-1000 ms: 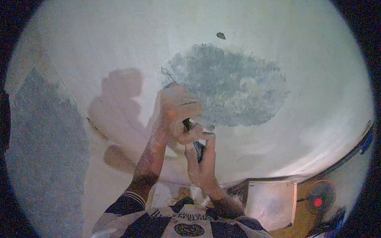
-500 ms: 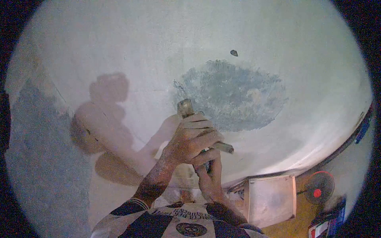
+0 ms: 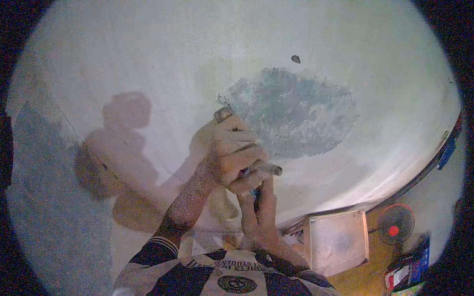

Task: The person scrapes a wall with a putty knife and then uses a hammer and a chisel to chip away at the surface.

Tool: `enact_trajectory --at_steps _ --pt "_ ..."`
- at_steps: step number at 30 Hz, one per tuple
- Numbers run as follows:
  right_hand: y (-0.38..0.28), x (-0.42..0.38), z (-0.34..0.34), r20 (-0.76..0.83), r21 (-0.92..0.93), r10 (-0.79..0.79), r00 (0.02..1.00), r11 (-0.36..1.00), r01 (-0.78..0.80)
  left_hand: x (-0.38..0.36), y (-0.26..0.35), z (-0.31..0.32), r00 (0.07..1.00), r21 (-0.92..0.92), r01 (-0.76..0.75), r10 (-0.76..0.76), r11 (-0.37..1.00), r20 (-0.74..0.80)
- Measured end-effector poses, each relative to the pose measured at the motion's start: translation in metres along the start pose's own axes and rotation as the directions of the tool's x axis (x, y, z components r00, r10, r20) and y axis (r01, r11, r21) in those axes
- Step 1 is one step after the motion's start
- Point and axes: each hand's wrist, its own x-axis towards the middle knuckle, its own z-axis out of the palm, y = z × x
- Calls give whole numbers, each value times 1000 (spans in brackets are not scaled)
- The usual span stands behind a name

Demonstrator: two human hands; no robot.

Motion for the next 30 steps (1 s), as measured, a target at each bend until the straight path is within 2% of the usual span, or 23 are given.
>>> enact_trajectory --at_steps 2,4,7,10,13,15,17,18,20,22,24,27,29,30 --pt "-3 6 2 -1 -75 -65 998 995 64 -2 -5 4 996 -2 -20 20 1000 -84" --pt "-2 2 1 33 -170 -161 986 972 164 -5 -2 3 999 -14 10 -10 1000 -53" --pt "-10 4 -1 115 -146 -44 992 987 60 -1 -8 -5 999 -25 29 -29 999 -16" --pt "-18 2 4 164 -141 -68 984 986 92 9 1 -19 999 -14 33 -34 999 -31" --pt "3 -5 2 180 -243 -140 974 953 182 -2 4 -17 997 -65 58 -55 996 45" --pt "-2 -2 6 149 -106 -14 989 994 30 -5 -5 -14 997 -78 45 -40 996 68" --pt "-4 -4 12 102 -137 -31 994 990 45 -6 -10 -10 999 -74 19 -17 997 28" --pt "-3 1 16 81 -236 -132 988 960 148 -6 -11 -8 1000 -72 10 -9 997 6" --pt "0 1 19 54 -258 -188 981 946 196 -7 -11 -9 1000 -59 3 -3 998 -2" --pt "7 -4 18 33 -112 -99 995 988 102 -11 -8 -10 999 -48 17 -16 999 36" --pt "20 2 15 102 -103 -177 979 977 188 -9 -9 -15 996 -21 13 -11 1000 87" --pt "9 12 21 119 -239 -257 959 930 279 5 -12 -26 995 -7 6 -5 1000 96" --pt "6 12 23 97 -218 -193 976 953 210 5 -11 -27 998 -30 20 -18 999 68" --pt "9 5 24 84 -126 -103 991 986 113 3 -11 -27 997 -37 30 -28 999 67"
